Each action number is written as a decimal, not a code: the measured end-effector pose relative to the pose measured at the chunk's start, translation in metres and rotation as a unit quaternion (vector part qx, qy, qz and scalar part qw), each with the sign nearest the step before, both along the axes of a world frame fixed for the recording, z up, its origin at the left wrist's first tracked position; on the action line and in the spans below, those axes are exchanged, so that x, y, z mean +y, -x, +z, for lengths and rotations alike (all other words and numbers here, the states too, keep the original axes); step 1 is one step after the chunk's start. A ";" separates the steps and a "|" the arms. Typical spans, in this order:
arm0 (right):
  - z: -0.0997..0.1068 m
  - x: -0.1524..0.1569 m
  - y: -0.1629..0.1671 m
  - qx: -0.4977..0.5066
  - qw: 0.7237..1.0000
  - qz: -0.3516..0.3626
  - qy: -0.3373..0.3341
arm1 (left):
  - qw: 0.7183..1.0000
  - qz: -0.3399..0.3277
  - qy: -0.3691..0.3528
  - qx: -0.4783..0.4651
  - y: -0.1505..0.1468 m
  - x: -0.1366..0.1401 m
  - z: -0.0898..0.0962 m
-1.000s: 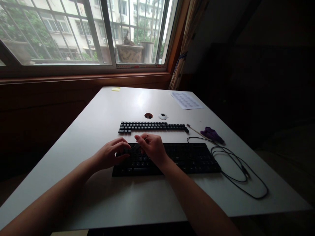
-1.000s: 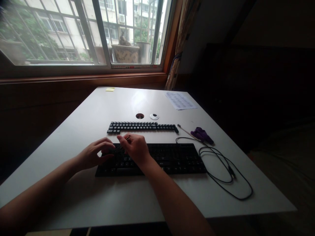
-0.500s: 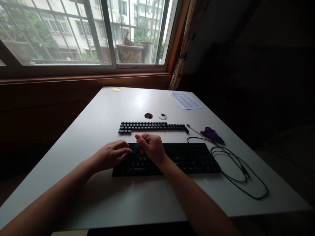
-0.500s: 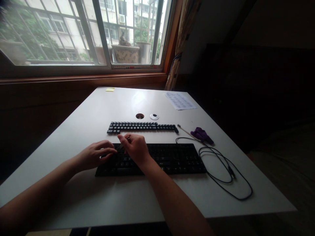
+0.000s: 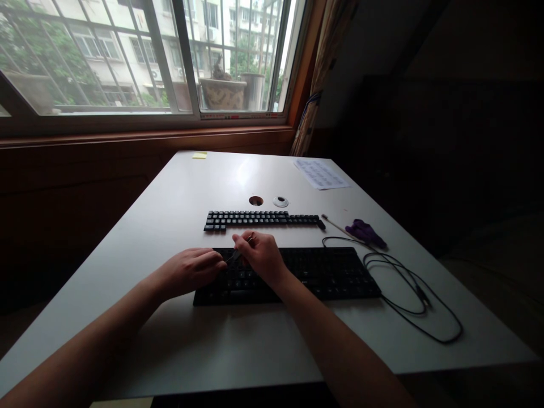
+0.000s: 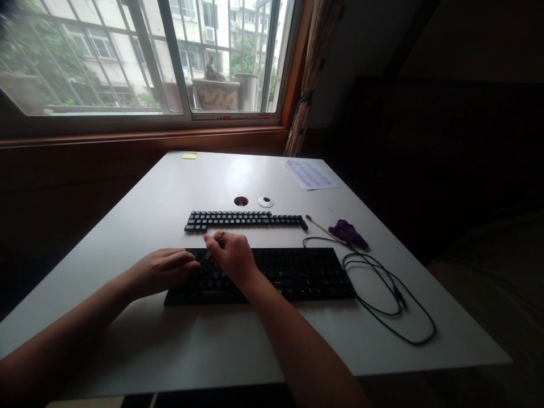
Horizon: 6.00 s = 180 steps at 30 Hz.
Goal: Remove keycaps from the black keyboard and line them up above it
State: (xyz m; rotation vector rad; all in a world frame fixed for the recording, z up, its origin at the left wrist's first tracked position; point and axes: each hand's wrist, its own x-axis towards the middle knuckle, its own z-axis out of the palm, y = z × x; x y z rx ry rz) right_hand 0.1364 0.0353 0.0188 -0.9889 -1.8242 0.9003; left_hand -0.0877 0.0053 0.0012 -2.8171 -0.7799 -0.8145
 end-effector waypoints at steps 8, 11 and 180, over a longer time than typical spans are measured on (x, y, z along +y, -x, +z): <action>-0.006 -0.001 0.006 0.091 0.990 0.013 0.103 | 0.999 0.046 -0.005 0.018 0.009 0.003 -0.013; -0.009 0.002 0.008 0.143 0.977 0.006 0.160 | 0.998 0.058 -0.025 -0.005 0.010 0.004 -0.014; -0.022 0.049 0.013 -0.415 0.906 -0.020 -0.088 | 0.977 0.142 0.137 -0.083 0.019 0.021 -0.015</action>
